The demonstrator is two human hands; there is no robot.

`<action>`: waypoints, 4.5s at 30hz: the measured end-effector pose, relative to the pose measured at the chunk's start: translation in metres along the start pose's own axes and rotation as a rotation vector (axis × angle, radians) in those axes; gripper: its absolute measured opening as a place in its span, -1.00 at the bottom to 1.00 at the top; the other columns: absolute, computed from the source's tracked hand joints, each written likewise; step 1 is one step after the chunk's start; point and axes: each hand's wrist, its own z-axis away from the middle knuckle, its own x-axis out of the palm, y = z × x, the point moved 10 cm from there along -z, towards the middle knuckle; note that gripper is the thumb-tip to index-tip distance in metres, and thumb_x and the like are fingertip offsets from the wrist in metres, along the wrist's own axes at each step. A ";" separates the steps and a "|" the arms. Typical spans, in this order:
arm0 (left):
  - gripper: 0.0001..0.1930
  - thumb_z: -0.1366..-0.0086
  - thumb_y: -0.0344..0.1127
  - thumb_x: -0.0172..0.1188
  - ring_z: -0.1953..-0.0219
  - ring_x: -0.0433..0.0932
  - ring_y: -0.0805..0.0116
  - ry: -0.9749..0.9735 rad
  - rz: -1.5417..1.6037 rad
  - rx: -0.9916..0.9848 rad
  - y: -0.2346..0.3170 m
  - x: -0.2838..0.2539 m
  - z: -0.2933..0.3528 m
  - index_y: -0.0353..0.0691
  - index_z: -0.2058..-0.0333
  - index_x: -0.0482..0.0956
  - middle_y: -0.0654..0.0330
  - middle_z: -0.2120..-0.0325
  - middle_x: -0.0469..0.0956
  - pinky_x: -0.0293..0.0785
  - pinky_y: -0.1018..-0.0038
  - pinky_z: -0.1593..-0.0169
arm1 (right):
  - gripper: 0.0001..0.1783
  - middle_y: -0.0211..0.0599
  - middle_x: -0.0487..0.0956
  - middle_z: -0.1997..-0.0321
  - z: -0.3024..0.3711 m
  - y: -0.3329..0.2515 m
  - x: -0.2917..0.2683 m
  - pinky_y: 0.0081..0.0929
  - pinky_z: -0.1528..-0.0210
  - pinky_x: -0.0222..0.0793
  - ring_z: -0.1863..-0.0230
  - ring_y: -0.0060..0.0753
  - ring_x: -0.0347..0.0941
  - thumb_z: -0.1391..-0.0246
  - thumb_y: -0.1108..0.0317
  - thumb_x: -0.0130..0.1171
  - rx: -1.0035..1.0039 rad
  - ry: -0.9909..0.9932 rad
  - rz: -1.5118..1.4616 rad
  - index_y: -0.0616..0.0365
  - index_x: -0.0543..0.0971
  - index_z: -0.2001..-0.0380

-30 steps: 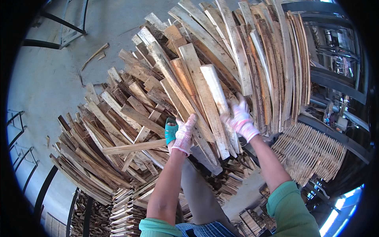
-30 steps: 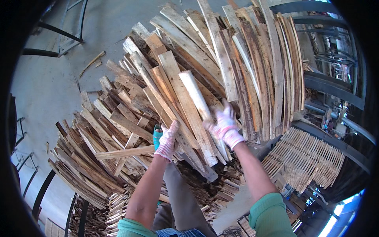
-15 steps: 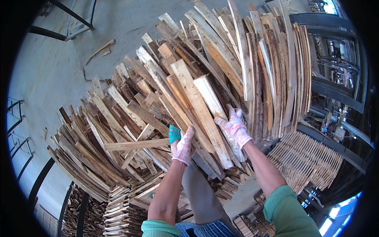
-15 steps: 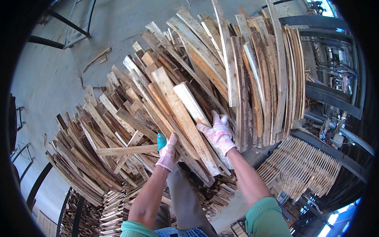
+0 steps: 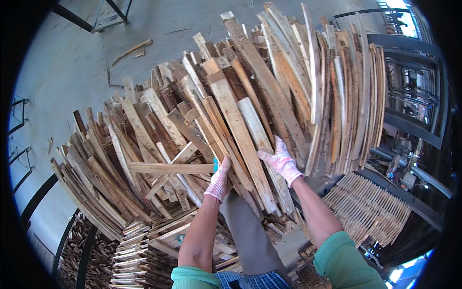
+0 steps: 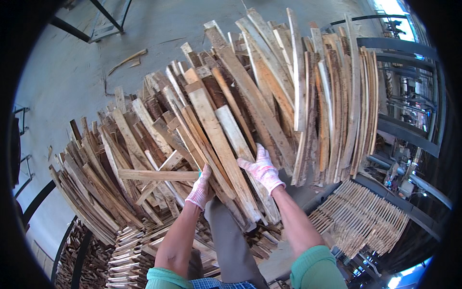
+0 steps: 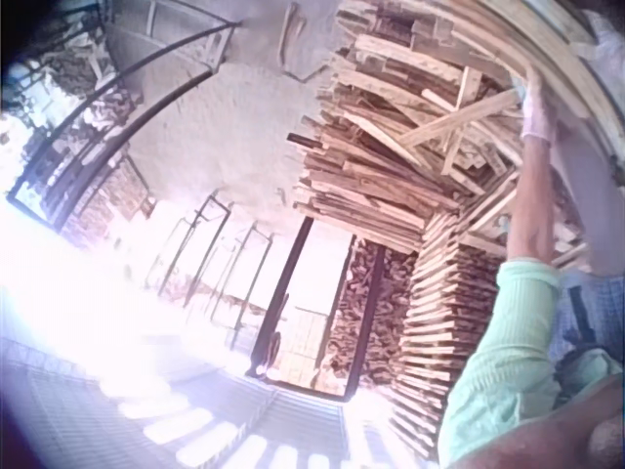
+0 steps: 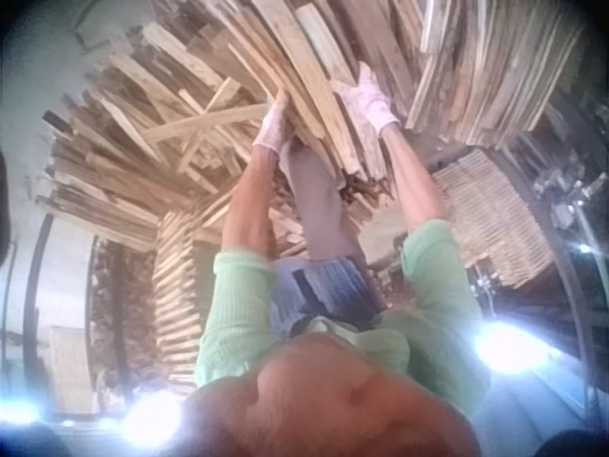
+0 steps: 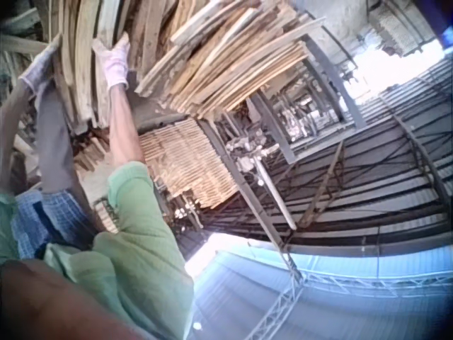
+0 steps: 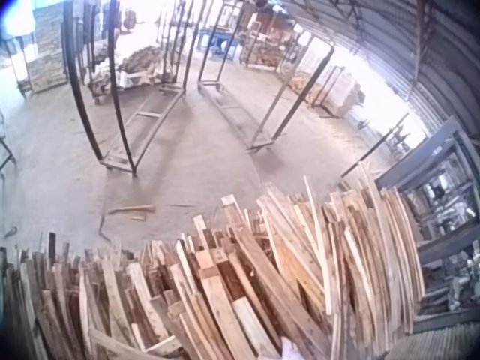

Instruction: The person sorts and stacks thin wood planks by hand, picking them up from one pile and arranging them onto another stack.

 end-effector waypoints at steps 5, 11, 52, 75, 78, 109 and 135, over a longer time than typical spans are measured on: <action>-0.27 -0.22 0.06 0.43 -0.15 0.49 0.17 0.004 -0.063 -0.008 -0.003 -0.008 0.019 -0.13 -0.25 0.37 0.20 -0.11 0.53 0.47 0.06 -0.20 | 0.30 0.13 0.22 -0.49 -0.008 0.000 0.008 -0.31 -0.47 0.04 -0.51 -0.06 0.13 -0.03 -0.48 0.21 0.037 -0.206 -0.299 0.23 -0.05 -0.51; -0.31 -0.25 -0.18 0.41 -0.07 0.55 0.19 -0.102 -0.093 0.066 0.010 0.025 0.058 -0.16 -0.28 0.30 0.16 -0.05 0.55 0.55 0.13 -0.12 | 0.35 0.15 0.22 -0.49 0.011 -0.006 0.000 -0.33 -0.49 0.02 -0.51 -0.05 0.13 0.01 -0.61 0.09 -0.113 -0.314 -0.210 0.30 0.01 -0.48; 0.20 -0.14 -0.29 0.51 -0.12 0.51 0.26 -0.093 0.112 0.707 0.000 -0.041 0.714 -0.19 -0.46 -0.31 0.06 -0.16 0.46 0.50 0.31 -0.18 | -0.21 -0.27 0.38 -0.35 0.583 -0.298 0.018 -0.46 -0.42 0.12 -0.33 -0.41 0.27 -0.16 0.59 0.17 -0.683 -0.874 -0.155 0.16 0.19 -0.45; -0.37 -0.16 0.07 0.46 0.00 0.62 0.31 0.907 0.419 1.859 -0.169 -0.226 1.462 -0.31 -0.04 0.63 0.08 0.03 0.66 0.54 0.44 -0.10 | -0.07 -0.03 0.32 -0.37 1.375 -0.416 0.179 -0.34 -0.45 0.06 -0.38 -0.21 0.24 -0.24 -0.30 -0.03 -1.586 -1.531 0.234 0.29 0.24 -0.36; 0.43 0.08 0.49 0.41 -0.40 0.22 -0.07 1.691 0.205 1.273 -0.262 -0.310 1.519 -0.46 -0.44 -0.13 -0.32 -0.35 0.19 0.15 0.20 -0.45 | 0.26 0.34 0.25 -0.41 1.444 -0.347 0.235 -0.05 -0.41 0.22 -0.37 0.15 0.32 -0.07 -0.54 -0.01 -1.753 -1.193 0.637 0.24 -0.08 -0.50; 0.05 -0.15 0.39 0.27 -0.40 0.26 -0.02 1.940 -0.199 0.836 -0.289 -0.355 1.501 0.01 -0.47 0.05 -0.14 -0.38 0.24 0.19 0.24 -0.39 | -0.04 -0.14 0.17 -0.54 1.396 -0.397 0.369 -0.30 -0.53 -0.13 -0.56 -0.21 0.00 -0.33 -0.37 -0.14 -1.563 -1.652 0.386 0.19 0.11 -0.47; -0.43 -0.29 -0.14 0.26 -0.13 0.54 0.01 0.500 -1.962 0.890 0.212 0.083 0.980 -0.26 -0.21 0.43 -0.10 -0.07 0.55 0.47 0.27 -0.24 | -0.35 0.01 0.54 -0.19 0.473 -0.190 0.078 -0.24 -0.21 0.35 -0.22 -0.05 0.45 -0.28 -0.08 -0.02 -0.416 -0.238 -0.118 0.15 0.45 -0.25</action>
